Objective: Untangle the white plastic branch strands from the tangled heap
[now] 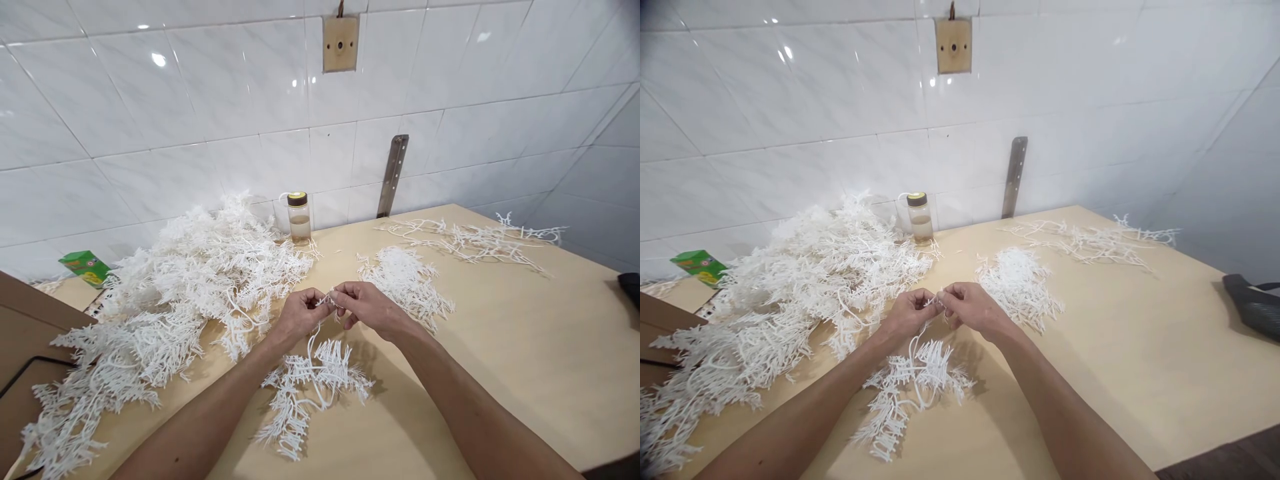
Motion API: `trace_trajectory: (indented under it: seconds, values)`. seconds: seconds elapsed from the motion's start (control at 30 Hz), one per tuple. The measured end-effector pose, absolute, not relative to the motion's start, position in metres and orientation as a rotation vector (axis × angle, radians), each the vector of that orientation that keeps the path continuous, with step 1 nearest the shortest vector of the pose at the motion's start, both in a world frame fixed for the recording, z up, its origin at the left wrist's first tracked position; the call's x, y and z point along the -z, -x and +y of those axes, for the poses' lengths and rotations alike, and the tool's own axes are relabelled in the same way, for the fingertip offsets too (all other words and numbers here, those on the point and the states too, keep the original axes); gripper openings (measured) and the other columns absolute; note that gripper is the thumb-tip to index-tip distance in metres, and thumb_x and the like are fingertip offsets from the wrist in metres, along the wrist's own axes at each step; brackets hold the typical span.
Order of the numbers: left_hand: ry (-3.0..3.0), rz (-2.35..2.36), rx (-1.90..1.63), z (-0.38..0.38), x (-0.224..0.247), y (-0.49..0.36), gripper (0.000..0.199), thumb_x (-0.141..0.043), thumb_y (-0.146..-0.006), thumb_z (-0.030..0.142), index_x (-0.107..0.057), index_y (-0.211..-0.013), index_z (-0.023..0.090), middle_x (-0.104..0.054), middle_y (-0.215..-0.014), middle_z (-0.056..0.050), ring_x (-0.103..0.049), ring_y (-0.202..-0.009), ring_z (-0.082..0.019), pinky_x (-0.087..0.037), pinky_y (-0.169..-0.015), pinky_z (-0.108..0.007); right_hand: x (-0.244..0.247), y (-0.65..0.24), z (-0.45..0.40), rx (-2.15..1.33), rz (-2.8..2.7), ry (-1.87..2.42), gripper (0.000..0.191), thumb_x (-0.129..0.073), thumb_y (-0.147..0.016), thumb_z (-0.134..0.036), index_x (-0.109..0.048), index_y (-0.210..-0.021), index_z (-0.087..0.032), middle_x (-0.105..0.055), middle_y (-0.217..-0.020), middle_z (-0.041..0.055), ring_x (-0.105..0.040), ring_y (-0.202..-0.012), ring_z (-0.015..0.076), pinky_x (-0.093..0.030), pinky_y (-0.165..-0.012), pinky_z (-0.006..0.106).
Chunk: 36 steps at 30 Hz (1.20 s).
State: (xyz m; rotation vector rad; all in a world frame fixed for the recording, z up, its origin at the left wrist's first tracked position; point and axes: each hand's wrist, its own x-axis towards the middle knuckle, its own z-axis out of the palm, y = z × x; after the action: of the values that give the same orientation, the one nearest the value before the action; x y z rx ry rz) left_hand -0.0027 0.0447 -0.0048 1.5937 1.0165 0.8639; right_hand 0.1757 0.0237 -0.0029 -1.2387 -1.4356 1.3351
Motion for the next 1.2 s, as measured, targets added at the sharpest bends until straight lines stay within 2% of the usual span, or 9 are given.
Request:
trace_trajectory:
  seconds: [0.1,0.2,0.33,0.43,0.6,0.8,0.9,1.0,1.2]
  values:
    - [-1.611,1.011,-0.858,0.044,0.005,0.004,0.039,-0.074,-0.069,0.052,-0.065,-0.071,0.014,-0.050,-0.057,0.003,-0.037,-0.051,-0.007,-0.029,-0.049,-0.022,0.005,-0.175,0.025,-1.342,-1.387,1.269,0.036,-0.062,-0.085,-0.050,-0.066,-0.079,-0.015,-0.061,-0.068,0.0029,-0.059,-0.058,0.0126,-0.054,-0.051,0.025]
    - [-1.619,1.003,-0.851,0.043,0.005,0.004,0.038,-0.074,-0.069,0.051,-0.066,-0.072,0.014,-0.053,-0.060,0.002,-0.039,-0.053,-0.008,-0.029,-0.049,-0.022,0.007,-0.173,0.025,-1.271,-1.401,1.319,0.027,-0.060,-0.085,-0.041,-0.067,-0.080,-0.016,-0.062,-0.069,0.0029,-0.060,-0.057,0.0125,-0.054,-0.051,0.025]
    - [-1.628,1.049,-0.853,0.041,0.005,0.000,0.032,-0.075,-0.068,0.045,-0.066,-0.070,0.014,-0.050,-0.057,0.002,-0.040,-0.053,-0.009,-0.029,-0.049,-0.022,0.007,-0.170,0.024,-1.151,-1.451,1.411,0.011,-0.061,-0.078,-0.025,-0.067,-0.082,-0.017,-0.068,-0.072,0.0026,-0.060,-0.053,0.0112,-0.051,-0.048,0.021]
    - [-1.658,1.067,-0.867,0.040,0.005,-0.001,0.028,-0.075,-0.069,0.041,-0.066,-0.071,0.014,-0.049,-0.056,0.003,-0.038,-0.053,-0.008,-0.029,-0.050,-0.022,0.004,-0.169,0.023,-1.097,-1.469,1.469,0.013,-0.059,-0.075,-0.020,-0.067,-0.083,-0.018,-0.069,-0.071,0.0023,-0.062,-0.051,0.0120,-0.049,-0.046,0.021]
    - [-1.710,0.997,-0.878,0.039,0.002,0.002,0.029,-0.068,-0.076,0.044,-0.065,-0.074,0.015,-0.051,-0.060,0.002,-0.042,-0.055,-0.009,-0.032,-0.052,-0.022,0.004,-0.170,0.024,-1.073,-1.427,1.493,0.015,-0.058,-0.073,-0.020,-0.069,-0.083,-0.019,-0.068,-0.074,0.0019,-0.063,-0.053,0.0129,-0.051,-0.048,0.023]
    - [-1.738,1.004,-0.925,0.040,0.003,0.002,0.035,-0.057,-0.084,0.046,-0.054,-0.065,0.017,-0.044,-0.057,0.003,-0.039,-0.053,-0.009,-0.031,-0.051,-0.023,0.007,-0.169,0.026,-1.091,-1.368,1.445,0.015,-0.060,-0.075,-0.023,-0.070,-0.084,-0.019,-0.065,-0.071,0.0013,-0.063,-0.059,0.0133,-0.053,-0.051,0.023]
    - [-1.762,1.048,-0.971,0.041,0.007,0.002,0.030,-0.058,-0.084,0.044,-0.059,-0.071,0.016,-0.047,-0.058,0.003,-0.040,-0.054,-0.009,-0.031,-0.051,-0.023,0.004,-0.168,0.024,-1.070,-1.368,1.449,0.015,-0.061,-0.078,-0.029,-0.070,-0.083,-0.019,-0.065,-0.071,0.0012,-0.061,-0.057,0.0131,-0.054,-0.051,0.025]
    - [-1.783,1.091,-1.003,0.043,0.011,0.002,0.024,-0.062,-0.080,0.040,-0.061,-0.075,0.017,-0.049,-0.059,0.004,-0.039,-0.053,-0.009,-0.031,-0.052,-0.023,0.003,-0.166,0.022,-0.934,-1.418,1.496,0.015,-0.060,-0.078,-0.030,-0.069,-0.084,-0.020,-0.066,-0.072,0.0010,-0.061,-0.058,0.0140,-0.053,-0.052,0.026]
    - [-1.766,1.092,-1.001,0.045,0.009,0.003,0.023,-0.065,-0.077,0.039,-0.062,-0.076,0.017,-0.053,-0.062,0.003,-0.041,-0.055,-0.010,-0.033,-0.054,-0.023,0.004,-0.159,0.022,-0.380,-1.710,1.616,0.009,-0.055,-0.079,-0.021,-0.064,-0.079,-0.021,-0.068,-0.073,0.0018,-0.059,-0.065,0.0159,-0.044,-0.064,0.028]
